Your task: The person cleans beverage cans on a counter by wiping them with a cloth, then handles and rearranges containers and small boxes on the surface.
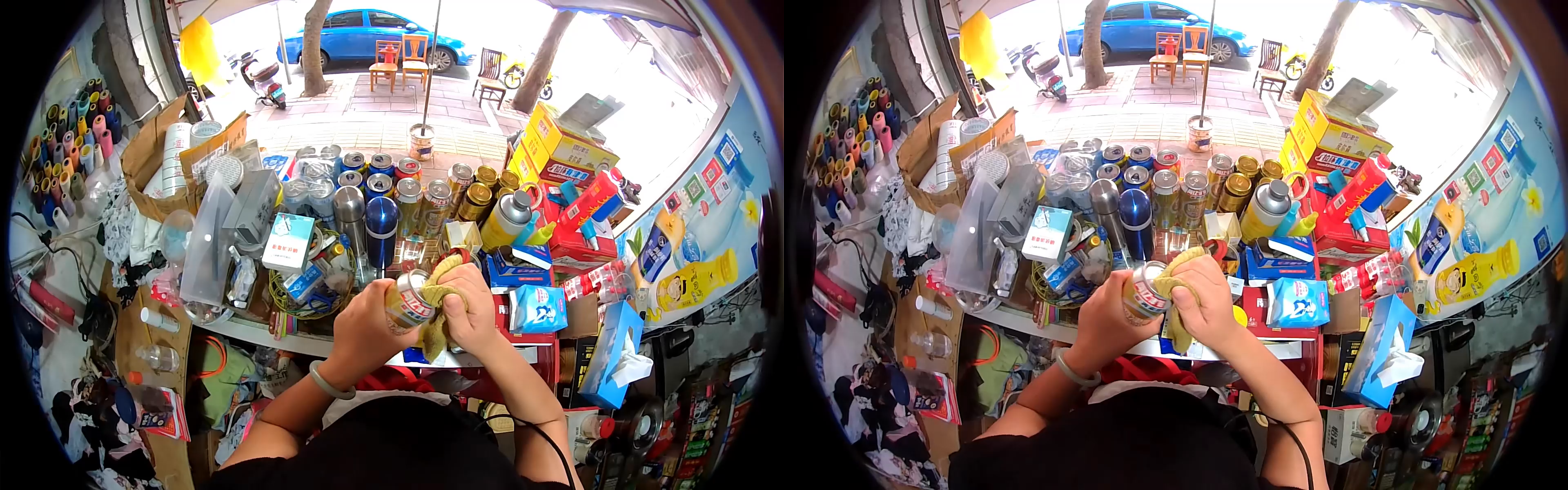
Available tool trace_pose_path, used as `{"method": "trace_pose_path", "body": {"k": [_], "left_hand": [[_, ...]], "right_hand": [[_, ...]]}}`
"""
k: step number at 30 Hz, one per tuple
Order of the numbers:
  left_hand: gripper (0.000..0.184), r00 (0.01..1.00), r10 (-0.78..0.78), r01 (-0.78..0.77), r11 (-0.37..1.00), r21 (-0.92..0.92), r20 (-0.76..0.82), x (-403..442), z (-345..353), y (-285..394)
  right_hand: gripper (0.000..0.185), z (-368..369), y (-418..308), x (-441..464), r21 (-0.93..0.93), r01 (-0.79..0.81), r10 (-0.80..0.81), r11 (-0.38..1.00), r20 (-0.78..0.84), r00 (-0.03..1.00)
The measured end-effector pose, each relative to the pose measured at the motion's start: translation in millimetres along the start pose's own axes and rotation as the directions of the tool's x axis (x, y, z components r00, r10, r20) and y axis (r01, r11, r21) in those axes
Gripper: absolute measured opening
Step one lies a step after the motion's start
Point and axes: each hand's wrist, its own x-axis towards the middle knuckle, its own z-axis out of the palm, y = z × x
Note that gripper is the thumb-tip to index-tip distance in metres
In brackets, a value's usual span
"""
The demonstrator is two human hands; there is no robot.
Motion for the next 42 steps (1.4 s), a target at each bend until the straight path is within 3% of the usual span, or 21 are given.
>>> {"method": "trace_pose_path", "body": {"k": [5,7,9,11,12,14,15,18,19,22,25,26,27,29,31,32,34,35,36,41,42], "left_hand": [[0.063,1.000,0.026,-0.027,0.992,0.120,0.016,-4,8,6],[0.063,0.999,0.052,-0.051,0.985,0.166,-0.003,-2,9,6],[0.064,0.993,0.012,-0.040,0.974,0.223,0.122,-2,7,5],[0.066,0.992,0.034,-0.058,0.975,0.214,0.118,-4,6,4],[0.067,0.992,0.054,-0.077,0.976,0.203,0.113,-4,6,4],[0.071,0.992,0.047,-0.068,0.982,0.178,0.117,-2,2,10],[0.075,0.992,0.036,-0.054,0.987,0.152,0.119,-2,0,12],[0.082,0.991,0.083,-0.094,0.989,0.112,0.102,2,-3,13],[0.082,0.992,0.080,-0.091,0.989,0.115,0.096,3,-3,13],[0.086,0.993,0.025,-0.013,0.995,-0.102,0.115,5,4,9],[0.083,0.998,-0.007,-0.011,0.950,-0.311,-0.057,3,22,10],[0.080,0.994,-0.030,-0.007,0.943,-0.334,-0.103,3,24,12],[0.080,0.994,-0.032,-0.005,0.943,-0.334,-0.105,4,29,14],[0.082,0.962,-0.128,-0.060,0.758,-0.650,-0.239,7,40,11],[0.090,0.977,-0.124,-0.036,0.708,-0.705,-0.175,7,43,7],[0.091,0.967,-0.132,-0.086,0.637,-0.766,-0.218,8,44,11],[0.092,0.956,-0.144,-0.134,0.560,-0.818,-0.255,8,47,15],[0.088,0.937,-0.151,-0.199,0.512,-0.836,-0.315,8,50,14],[0.085,0.913,-0.162,-0.264,0.462,-0.847,-0.373,7,53,12],[0.079,0.934,-0.223,-0.201,0.321,-0.925,-0.280,1,62,-2],[0.076,0.956,-0.111,-0.194,0.453,-0.870,-0.271,2,57,-10]], "right_hand": [[0.023,28,-1,-5,-0.025,-0.008,0.004,1.000,-0.149,0.989],[0.021,22,6,-3,-0.219,0.174,-0.157,0.960,0.092,0.983],[0.020,19,10,0,-0.176,0.165,-0.142,0.971,0.138,0.980],[0.025,19,18,-2,0.125,-0.186,0.160,0.974,0.193,0.968],[0.025,19,18,-1,0.125,-0.185,0.160,0.975,0.190,0.969],[0.043,21,18,2,0.635,-0.525,0.489,0.567,0.253,0.835],[0.043,22,19,1,0.634,-0.526,0.489,0.567,0.255,0.834],[0.064,27,24,-4,0.857,-0.479,0.568,0.190,0.302,0.766],[0.064,29,23,-5,0.856,-0.481,0.562,0.189,0.307,0.768],[0.070,36,23,-12,0.931,-0.309,0.543,-0.195,0.365,0.756],[0.071,53,20,-23,0.914,-0.406,0.737,0.001,0.274,0.618],[0.069,57,18,-29,0.789,-0.531,0.713,0.308,0.177,0.678],[0.069,65,20,-34,0.788,-0.533,0.712,0.307,0.181,0.678],[0.066,81,30,-43,0.847,-0.501,0.720,0.175,0.237,0.652],[0.064,76,25,-39,0.828,-0.502,0.682,0.251,0.217,0.699],[0.063,68,11,-34,0.713,-0.508,0.639,0.483,0.110,0.762],[0.062,63,5,-27,0.550,-0.483,0.570,0.681,0.016,0.822],[0.062,65,9,-22,0.830,-0.495,0.719,0.258,0.177,0.672],[0.062,66,11,-20,0.905,-0.361,0.748,-0.225,0.398,0.531],[0.066,61,4,-16,0.902,-0.283,0.653,-0.326,0.431,0.623],[0.064,58,6,-15,0.888,-0.308,0.648,-0.341,0.459,0.607]]}}
